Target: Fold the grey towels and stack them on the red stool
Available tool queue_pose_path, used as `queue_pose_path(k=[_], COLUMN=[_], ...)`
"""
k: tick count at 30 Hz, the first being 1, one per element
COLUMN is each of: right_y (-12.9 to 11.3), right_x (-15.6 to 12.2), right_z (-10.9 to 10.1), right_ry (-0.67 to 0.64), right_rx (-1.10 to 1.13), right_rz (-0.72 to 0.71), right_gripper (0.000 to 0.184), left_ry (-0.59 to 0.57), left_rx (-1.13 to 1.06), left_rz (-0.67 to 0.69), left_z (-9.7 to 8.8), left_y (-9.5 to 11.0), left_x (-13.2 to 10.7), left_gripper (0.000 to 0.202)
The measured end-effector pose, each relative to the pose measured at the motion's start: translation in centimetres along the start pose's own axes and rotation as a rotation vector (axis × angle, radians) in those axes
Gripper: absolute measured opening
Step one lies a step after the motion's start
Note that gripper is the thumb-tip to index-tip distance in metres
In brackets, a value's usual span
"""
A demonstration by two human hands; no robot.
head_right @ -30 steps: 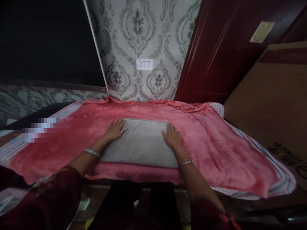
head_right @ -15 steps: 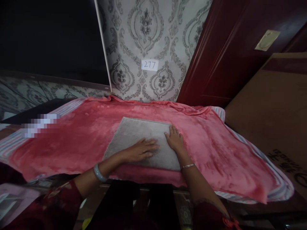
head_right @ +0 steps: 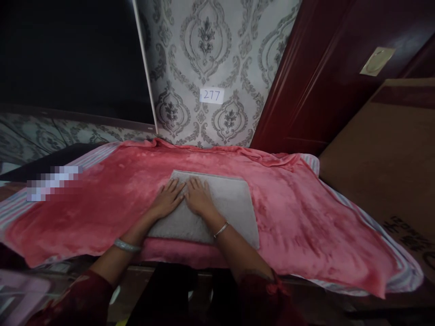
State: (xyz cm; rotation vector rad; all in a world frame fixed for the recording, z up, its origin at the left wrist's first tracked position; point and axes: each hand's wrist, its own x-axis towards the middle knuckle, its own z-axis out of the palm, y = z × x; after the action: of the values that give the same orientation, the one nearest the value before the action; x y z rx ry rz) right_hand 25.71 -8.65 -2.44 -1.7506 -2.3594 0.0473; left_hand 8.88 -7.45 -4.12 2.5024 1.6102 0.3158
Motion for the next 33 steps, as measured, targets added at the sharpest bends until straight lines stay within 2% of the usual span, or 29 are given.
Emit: queue_pose_path(k=[2, 4, 7, 12, 15, 17, 19, 22, 26, 28, 30, 33], right_y=[-0.5, 0.9, 5.1, 12.5, 14.9, 15.0, 13.5, 7.7, -2.8, -6.5, -8.3, -7.6], right_x=[0.0, -0.5, -2.3, -7.3, -9.9, -10.6, -10.5, -9.2, -7.6, -7.5, -7.9, -8.9], right_z=[0.8, 0.9, 0.3, -0.3, -0.8, -1.5, -2.4, -2.8, -0.4, 1.2, 2.5, 3.2], right_ry=[-0.022, -0.037, -0.055, -0.047, -0.088, -0.083, -0.010, 0.090, -0.015, -0.016, 0.015, 0.058], right_rx=[0.024, 0.018, -0.037, -0.107, -0.077, -0.118, -0.175, -0.141, 0.026, 0.066, 0.065, 0.047], right_rz=[0.005, 0.068, 0.243, 0.491, 0.617, 0.664, 0.635, 0.419, 0.003, -0.122, -0.177, -0.204], right_gripper=[0.061, 0.065, 0.069, 0.068, 0.068, 0.069, 0.068, 0.065, 0.065, 0.066, 0.066, 0.068], left_ry=[0.004, 0.007, 0.006, 0.031, 0.036, 0.023, 0.039, 0.146, 0.299, 0.276, 0.188, 0.088], left_rx=[0.007, -0.001, -0.033, -0.105, -0.178, -0.271, -0.395, -0.558, -0.611, -0.547, -0.428, -0.272], left_rz=[0.007, 0.018, 0.032, 0.066, 0.064, 0.066, 0.076, 0.041, 0.008, 0.058, 0.114, 0.138], left_z=[0.0, 0.0, 0.1, 0.6, 0.7, 0.5, 0.3, 0.1, 0.4, 0.7, 1.0, 1.2], left_y=[-0.2, -0.4, -0.8, -1.2, -1.8, -2.4, -2.9, -3.3, -2.6, -2.1, -1.7, -1.3], left_x=[0.0, 0.0, 0.1, 0.4, 0.6, 0.6, 0.6, -0.1, -3.0, -4.9, -6.4, -7.7], left_gripper=[0.059, 0.058, 0.059, 0.060, 0.060, 0.061, 0.062, 0.065, 0.061, 0.057, 0.058, 0.059])
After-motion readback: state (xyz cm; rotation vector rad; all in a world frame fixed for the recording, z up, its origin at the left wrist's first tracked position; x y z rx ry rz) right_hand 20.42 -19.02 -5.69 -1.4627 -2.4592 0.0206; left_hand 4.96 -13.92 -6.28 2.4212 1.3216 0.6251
